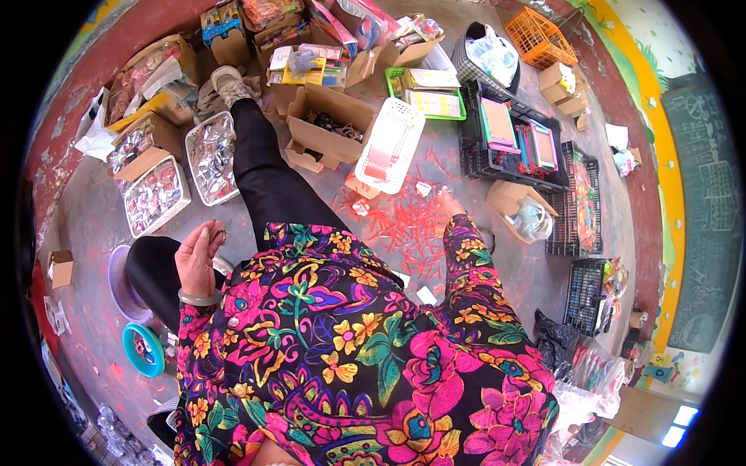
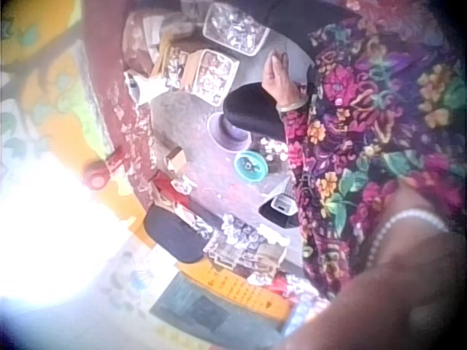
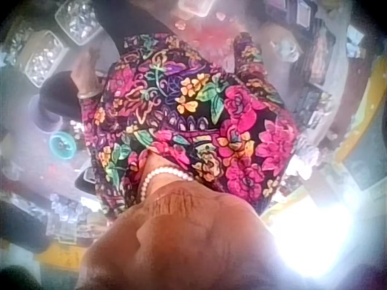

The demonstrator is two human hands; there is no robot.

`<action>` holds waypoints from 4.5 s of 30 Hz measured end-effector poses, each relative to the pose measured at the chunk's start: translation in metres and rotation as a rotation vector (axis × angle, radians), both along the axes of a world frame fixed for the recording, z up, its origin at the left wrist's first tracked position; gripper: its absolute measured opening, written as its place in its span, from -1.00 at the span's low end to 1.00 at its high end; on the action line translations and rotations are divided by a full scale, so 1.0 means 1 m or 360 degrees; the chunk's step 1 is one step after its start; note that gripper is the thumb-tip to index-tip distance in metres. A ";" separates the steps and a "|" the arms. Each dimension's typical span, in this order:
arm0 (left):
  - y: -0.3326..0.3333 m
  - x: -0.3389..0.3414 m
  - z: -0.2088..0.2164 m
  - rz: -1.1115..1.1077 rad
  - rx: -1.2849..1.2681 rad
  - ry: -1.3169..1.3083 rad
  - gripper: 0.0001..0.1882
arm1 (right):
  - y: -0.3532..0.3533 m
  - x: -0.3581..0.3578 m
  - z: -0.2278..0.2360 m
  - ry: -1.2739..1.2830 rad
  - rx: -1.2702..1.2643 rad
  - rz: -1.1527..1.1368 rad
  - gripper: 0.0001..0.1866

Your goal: The person sits on the floor and repeatedly picks up small, dark, ring-shaped objects from a white basket. They manipulate each item with both hands, stretching and inspecting it, then place it into a clear plastic tray. This process is repeated continuously throughout the clip.

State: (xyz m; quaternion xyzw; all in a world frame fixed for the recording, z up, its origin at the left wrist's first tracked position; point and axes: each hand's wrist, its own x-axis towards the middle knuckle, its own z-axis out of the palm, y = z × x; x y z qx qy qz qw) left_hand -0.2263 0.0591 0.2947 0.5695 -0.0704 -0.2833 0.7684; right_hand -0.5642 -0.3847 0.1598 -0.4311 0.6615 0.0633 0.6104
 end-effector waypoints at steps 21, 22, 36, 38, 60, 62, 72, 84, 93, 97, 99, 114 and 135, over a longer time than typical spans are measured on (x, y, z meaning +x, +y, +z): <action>-0.003 -0.001 0.002 -0.0016 0.0016 0.0031 -0.77 | 0.001 -0.014 0.013 -0.0687 0.0078 -0.0337 -0.65; -0.003 -0.001 0.002 -0.0020 -0.0001 0.0035 -0.77 | 0.001 -0.012 0.014 -0.0672 0.0023 -0.0314 -0.65; -0.002 -0.002 0.044 -0.0191 -0.0439 0.0329 -0.73 | 0.166 0.254 0.184 -0.1382 -0.0053 0.1327 -0.58; -0.001 -0.003 0.047 -0.0175 -0.0468 0.0315 -0.73 | 0.201 0.270 0.194 -0.1584 0.0070 0.1461 -0.55; 0.002 -0.003 0.037 -0.0070 -0.0493 0.0365 -0.78 | 0.260 0.285 0.177 -0.1856 -0.0192 0.1186 -0.88; 0.002 -0.004 0.041 -0.0058 -0.0466 0.0362 -0.79 | 0.261 0.285 0.179 -0.1837 -0.0174 0.1174 -0.88; -0.002 -0.004 0.037 -0.0011 -0.0319 0.0444 -0.85 | 0.260 0.282 0.182 -0.1680 -0.0132 0.1196 -0.82; 0.001 -0.004 0.042 -0.0088 -0.0367 0.0498 -0.81 | 0.259 0.281 0.183 -0.1755 -0.0011 0.1122 -0.82; 0.007 0.000 0.040 -0.0191 -0.0466 0.0671 -0.77 | 0.255 0.280 0.179 -0.1777 -0.0055 0.1228 -0.85; 0.009 0.002 0.039 -0.0238 -0.0546 0.0761 -0.74 | 0.256 0.280 0.179 -0.1804 -0.0212 0.1331 -0.87; 0.011 0.002 0.036 -0.0271 -0.0583 0.0752 -0.72 | 0.256 0.281 0.182 -0.1838 -0.0331 0.1392 -0.85; 0.003 -0.001 0.035 -0.0132 -0.0406 0.0648 -0.80 | 0.259 0.284 0.180 -0.1981 -0.0749 0.1543 -0.78; -0.001 -0.005 0.036 0.0088 -0.0125 0.0314 -0.84 | 0.259 0.288 0.174 -0.1747 0.0001 0.1237 -0.67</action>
